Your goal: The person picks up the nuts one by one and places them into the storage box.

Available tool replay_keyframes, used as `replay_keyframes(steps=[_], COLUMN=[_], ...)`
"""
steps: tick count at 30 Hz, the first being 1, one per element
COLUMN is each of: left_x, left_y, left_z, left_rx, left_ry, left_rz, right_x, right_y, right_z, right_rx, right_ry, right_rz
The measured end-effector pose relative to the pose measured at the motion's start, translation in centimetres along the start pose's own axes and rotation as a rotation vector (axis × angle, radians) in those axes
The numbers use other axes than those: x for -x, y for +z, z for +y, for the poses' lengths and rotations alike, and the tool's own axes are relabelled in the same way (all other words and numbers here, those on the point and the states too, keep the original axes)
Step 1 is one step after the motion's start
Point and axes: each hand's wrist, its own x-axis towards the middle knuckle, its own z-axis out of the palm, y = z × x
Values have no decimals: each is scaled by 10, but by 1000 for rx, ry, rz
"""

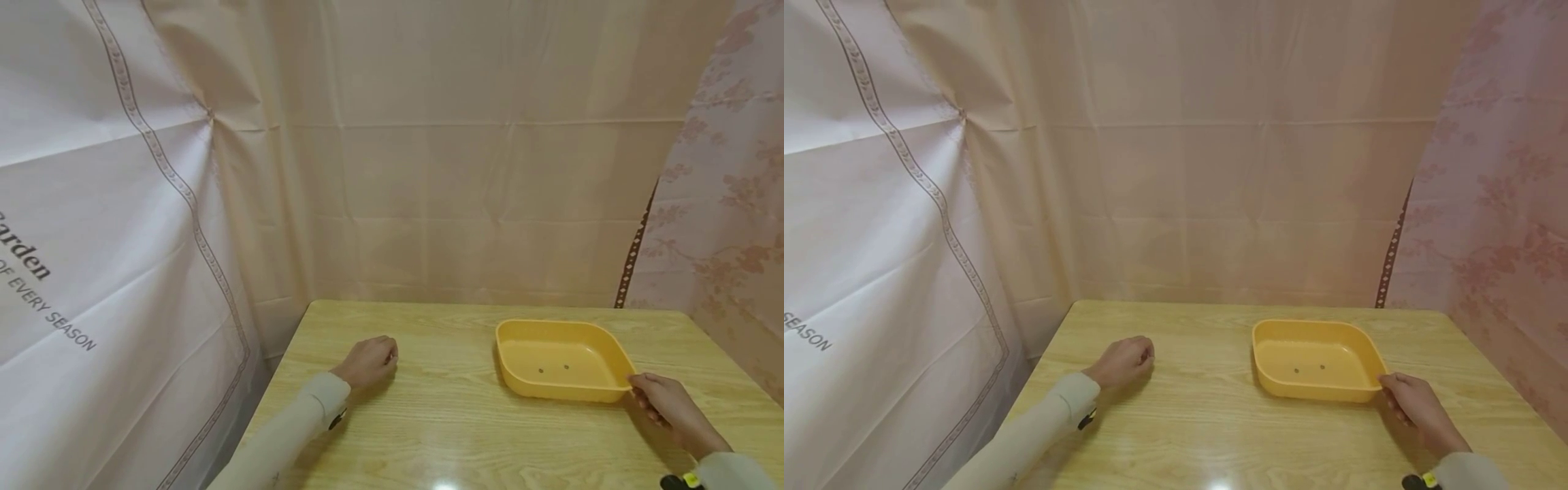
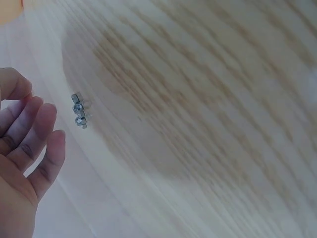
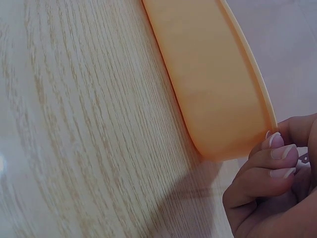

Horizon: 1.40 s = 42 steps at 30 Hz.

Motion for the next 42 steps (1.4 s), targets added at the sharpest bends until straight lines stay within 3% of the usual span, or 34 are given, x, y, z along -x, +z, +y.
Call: replay_keyframes(steps=[28, 42], left_x=[-23, -38], left_y=[1, 10], left_z=[21, 31], left_rx=[-74, -96], left_ry=[62, 106], left_rz=[2, -1], right_x=[0, -1], right_y=[-1, -1], right_z=[0, 1], right_rx=[14, 11], right_ry=[-5, 1], right_rz=[-2, -3])
